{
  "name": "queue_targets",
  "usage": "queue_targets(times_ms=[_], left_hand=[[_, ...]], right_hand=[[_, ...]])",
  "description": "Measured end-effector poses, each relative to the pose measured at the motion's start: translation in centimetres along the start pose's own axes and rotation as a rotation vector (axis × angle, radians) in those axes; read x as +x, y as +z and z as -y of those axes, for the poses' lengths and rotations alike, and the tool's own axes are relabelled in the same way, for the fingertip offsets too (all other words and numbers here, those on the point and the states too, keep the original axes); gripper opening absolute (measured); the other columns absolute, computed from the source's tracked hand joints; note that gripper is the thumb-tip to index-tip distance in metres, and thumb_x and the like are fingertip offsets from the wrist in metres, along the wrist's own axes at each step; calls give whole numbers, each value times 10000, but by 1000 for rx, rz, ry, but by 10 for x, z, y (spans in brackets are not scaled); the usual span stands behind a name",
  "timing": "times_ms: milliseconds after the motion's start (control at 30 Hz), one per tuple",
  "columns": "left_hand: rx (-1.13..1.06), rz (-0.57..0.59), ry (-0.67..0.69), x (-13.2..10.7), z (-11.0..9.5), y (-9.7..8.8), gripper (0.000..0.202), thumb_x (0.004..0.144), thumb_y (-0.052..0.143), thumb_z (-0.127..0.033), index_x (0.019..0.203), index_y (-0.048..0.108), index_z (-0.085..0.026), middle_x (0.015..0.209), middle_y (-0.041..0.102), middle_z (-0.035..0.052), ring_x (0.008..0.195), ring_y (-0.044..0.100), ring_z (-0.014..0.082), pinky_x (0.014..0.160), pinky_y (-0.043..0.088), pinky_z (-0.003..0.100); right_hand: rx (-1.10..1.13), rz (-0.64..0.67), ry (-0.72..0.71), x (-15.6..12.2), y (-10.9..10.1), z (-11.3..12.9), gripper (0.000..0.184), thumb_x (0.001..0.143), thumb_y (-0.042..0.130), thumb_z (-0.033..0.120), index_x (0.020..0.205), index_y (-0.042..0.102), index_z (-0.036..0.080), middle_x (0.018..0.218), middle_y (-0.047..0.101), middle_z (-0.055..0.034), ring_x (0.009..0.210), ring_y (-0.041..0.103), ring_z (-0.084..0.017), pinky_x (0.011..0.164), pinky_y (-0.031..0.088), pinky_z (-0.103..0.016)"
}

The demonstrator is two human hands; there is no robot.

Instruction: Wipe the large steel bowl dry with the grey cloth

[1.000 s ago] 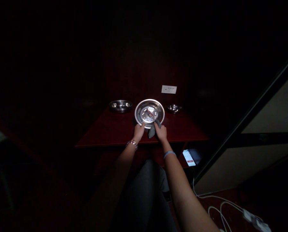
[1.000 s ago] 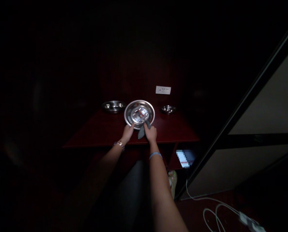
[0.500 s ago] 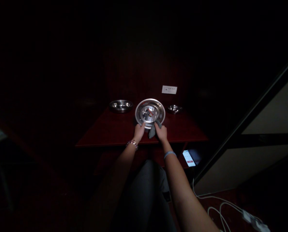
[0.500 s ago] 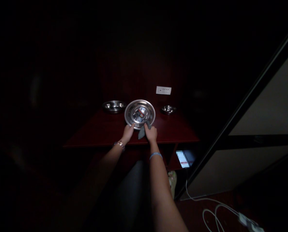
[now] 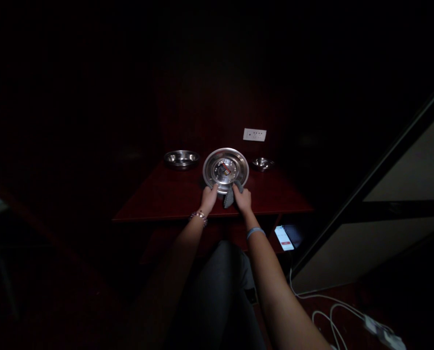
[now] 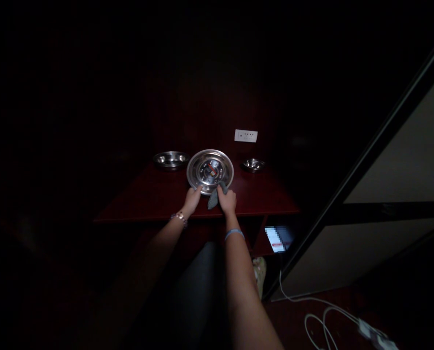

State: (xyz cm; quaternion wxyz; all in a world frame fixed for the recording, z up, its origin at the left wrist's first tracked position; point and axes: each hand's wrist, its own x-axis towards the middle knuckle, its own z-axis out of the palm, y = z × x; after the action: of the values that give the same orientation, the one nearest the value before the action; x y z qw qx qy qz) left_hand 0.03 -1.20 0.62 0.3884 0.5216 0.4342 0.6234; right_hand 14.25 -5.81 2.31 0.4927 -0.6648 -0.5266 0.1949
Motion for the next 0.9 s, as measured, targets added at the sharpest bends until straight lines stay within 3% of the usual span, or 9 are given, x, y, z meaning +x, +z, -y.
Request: queue_targets(times_ms=[167,533,900], left_hand=[[-26,-33,-35,1,2,0,269,776,621,-364,819,731,-123,865,769,99,981,689,282,948,496,379],[-135,-116,-102,-6,-15,2,375,883,571,-435,1031,712,-121,1124,735,137,1125,653,263,1060,451,379],[-157,6,-24,-5,-13,1,405,907,550,-407,1144,699,-113,1175,726,123,1200,627,246,1095,422,354]], right_hand=[[-4,-1,-4,0,0,1,434,917,548,490,946,793,133,848,776,-143,909,735,-240,777,515,-247],[-7,22,18,0,0,1,436,915,549,502,958,792,143,886,779,-144,959,728,-243,803,518,-248],[130,3,6,12,8,-13,479,906,523,510,943,779,107,936,773,-144,938,726,-247,750,512,-256]])
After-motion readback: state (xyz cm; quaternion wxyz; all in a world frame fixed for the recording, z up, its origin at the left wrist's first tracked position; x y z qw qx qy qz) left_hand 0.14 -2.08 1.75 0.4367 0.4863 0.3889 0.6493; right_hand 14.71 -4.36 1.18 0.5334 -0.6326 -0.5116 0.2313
